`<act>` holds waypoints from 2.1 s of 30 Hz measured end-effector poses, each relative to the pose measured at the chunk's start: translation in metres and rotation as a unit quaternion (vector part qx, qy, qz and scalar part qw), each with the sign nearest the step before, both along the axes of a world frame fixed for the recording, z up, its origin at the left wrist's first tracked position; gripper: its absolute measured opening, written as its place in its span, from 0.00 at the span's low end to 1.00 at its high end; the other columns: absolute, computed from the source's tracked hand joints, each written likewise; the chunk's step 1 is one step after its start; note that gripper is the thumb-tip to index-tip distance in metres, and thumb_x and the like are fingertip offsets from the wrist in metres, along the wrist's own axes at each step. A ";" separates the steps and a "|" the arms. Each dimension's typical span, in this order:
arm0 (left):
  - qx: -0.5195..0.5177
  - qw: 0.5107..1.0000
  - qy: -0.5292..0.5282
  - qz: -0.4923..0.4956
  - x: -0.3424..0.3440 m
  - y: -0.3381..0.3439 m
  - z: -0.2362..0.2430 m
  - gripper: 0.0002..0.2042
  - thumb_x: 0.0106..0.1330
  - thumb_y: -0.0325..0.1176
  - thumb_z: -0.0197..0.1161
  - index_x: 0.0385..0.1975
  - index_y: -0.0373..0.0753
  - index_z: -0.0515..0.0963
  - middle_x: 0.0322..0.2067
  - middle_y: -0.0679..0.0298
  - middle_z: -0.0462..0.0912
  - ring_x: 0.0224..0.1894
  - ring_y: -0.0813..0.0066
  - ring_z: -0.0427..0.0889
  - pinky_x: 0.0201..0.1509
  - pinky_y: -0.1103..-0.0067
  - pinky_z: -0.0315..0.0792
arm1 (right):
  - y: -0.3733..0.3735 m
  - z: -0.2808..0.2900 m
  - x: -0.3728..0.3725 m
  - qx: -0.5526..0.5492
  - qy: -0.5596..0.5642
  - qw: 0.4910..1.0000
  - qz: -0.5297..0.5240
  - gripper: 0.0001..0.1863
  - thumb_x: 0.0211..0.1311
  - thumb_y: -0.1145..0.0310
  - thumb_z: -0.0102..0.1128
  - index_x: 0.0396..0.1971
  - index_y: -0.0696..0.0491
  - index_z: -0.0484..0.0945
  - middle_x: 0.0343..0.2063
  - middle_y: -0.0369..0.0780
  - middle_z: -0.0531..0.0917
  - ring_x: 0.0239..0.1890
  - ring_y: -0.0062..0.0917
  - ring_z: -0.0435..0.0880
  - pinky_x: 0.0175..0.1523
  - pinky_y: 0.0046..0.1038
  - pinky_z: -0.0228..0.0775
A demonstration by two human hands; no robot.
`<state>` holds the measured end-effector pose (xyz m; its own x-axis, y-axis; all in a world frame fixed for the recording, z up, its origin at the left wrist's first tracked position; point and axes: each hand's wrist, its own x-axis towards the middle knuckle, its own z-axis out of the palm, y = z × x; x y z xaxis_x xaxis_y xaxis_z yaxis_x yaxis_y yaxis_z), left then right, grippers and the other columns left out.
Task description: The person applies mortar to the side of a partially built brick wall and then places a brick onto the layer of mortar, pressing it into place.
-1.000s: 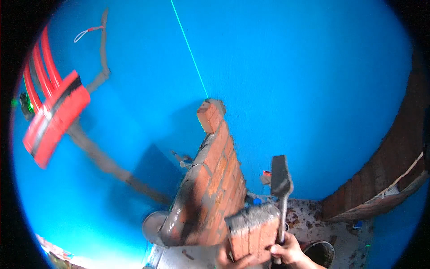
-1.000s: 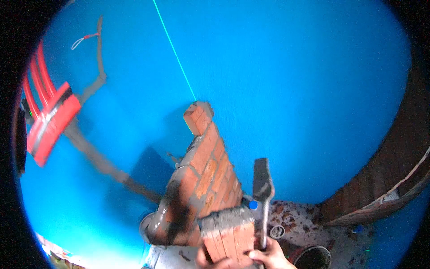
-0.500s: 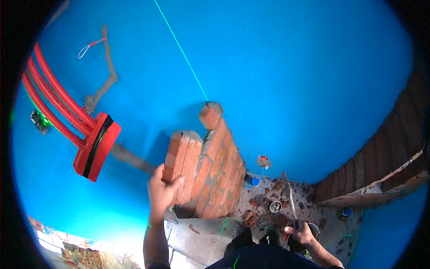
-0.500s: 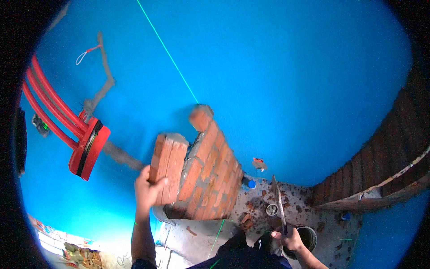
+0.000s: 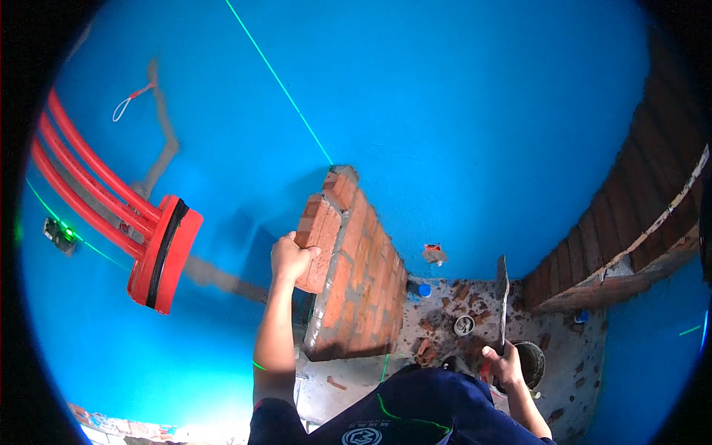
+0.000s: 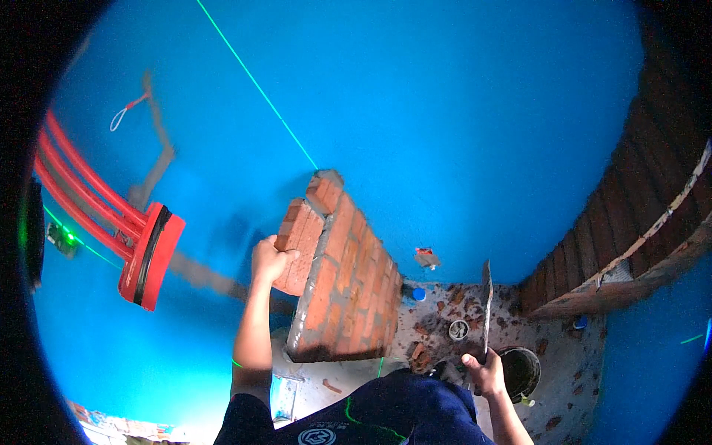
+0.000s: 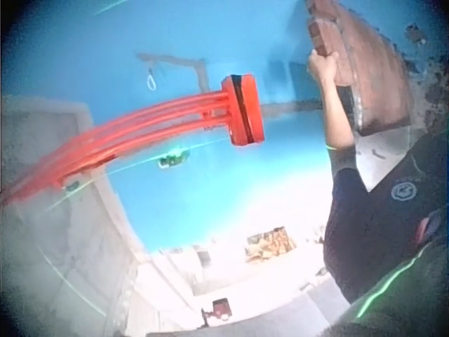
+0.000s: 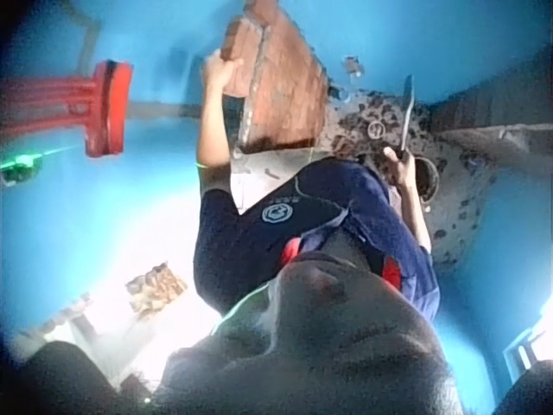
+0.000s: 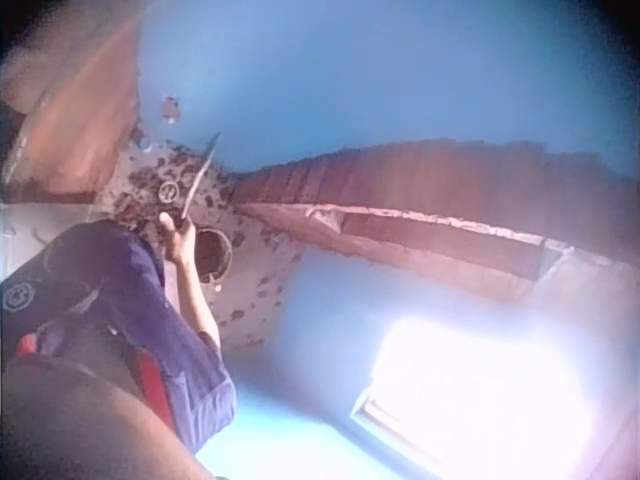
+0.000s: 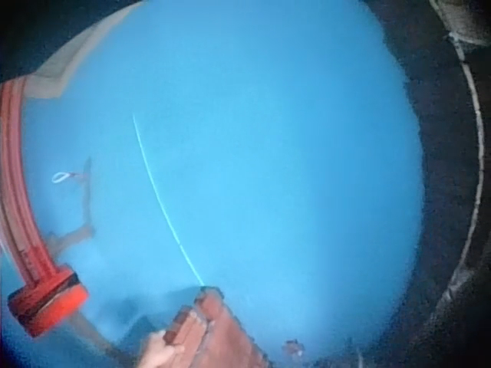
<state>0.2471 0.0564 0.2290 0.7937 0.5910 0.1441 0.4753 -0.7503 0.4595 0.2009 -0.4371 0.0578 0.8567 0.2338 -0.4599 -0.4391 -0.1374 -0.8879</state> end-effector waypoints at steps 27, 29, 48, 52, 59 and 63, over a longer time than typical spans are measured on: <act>0.015 1.000 0.019 0.019 0.031 0.004 -0.032 0.20 0.44 0.35 0.73 0.37 0.36 0.77 0.36 0.53 0.83 0.40 0.57 0.83 0.41 0.67 0.76 | 0.019 -0.016 -0.008 -0.051 0.051 0.997 0.010 0.24 0.52 0.49 0.68 0.32 0.58 0.77 0.21 0.33 0.77 0.21 0.16 0.69 0.26 0.22 0.63; 0.017 0.999 0.027 0.023 0.031 0.003 -0.030 0.20 0.44 0.35 0.73 0.37 0.36 0.77 0.35 0.53 0.83 0.39 0.57 0.83 0.41 0.67 0.76 | 0.019 -0.023 -0.008 -0.015 0.058 0.998 0.010 0.25 0.52 0.49 0.67 0.34 0.59 0.78 0.23 0.34 0.79 0.22 0.17 0.71 0.27 0.22 0.64; 0.000 1.000 -0.023 0.015 0.029 0.010 -0.044 0.19 0.44 0.35 0.73 0.36 0.37 0.77 0.34 0.56 0.84 0.38 0.60 0.83 0.40 0.69 0.76 | 0.027 -0.036 -0.005 -0.064 0.020 0.995 0.068 0.24 0.54 0.48 0.65 0.26 0.58 0.80 0.17 0.32 0.76 0.20 0.16 0.70 0.26 0.22 0.62; -0.001 0.999 -0.035 0.006 0.029 0.011 -0.043 0.18 0.44 0.34 0.73 0.35 0.37 0.77 0.34 0.56 0.84 0.37 0.61 0.84 0.39 0.70 0.77 | 0.030 -0.035 -0.002 -0.035 0.027 0.997 0.062 0.25 0.52 0.47 0.66 0.27 0.58 0.78 0.17 0.30 0.73 0.19 0.15 0.67 0.25 0.22 0.60; -0.001 1.000 -0.019 0.022 0.030 0.011 -0.043 0.19 0.44 0.34 0.73 0.36 0.37 0.77 0.35 0.55 0.84 0.37 0.61 0.84 0.40 0.70 0.77 | 0.035 -0.034 -0.002 -0.061 0.014 0.995 0.074 0.25 0.52 0.46 0.66 0.27 0.58 0.80 0.19 0.33 0.78 0.19 0.16 0.71 0.25 0.21 0.62; 0.003 1.000 -0.018 0.016 0.029 0.014 -0.045 0.21 0.44 0.35 0.74 0.37 0.36 0.76 0.35 0.55 0.84 0.38 0.60 0.83 0.41 0.69 0.77 | 0.037 -0.032 -0.002 -0.020 0.033 0.997 0.061 0.23 0.51 0.50 0.68 0.28 0.58 0.76 0.18 0.30 0.73 0.20 0.16 0.67 0.26 0.23 0.62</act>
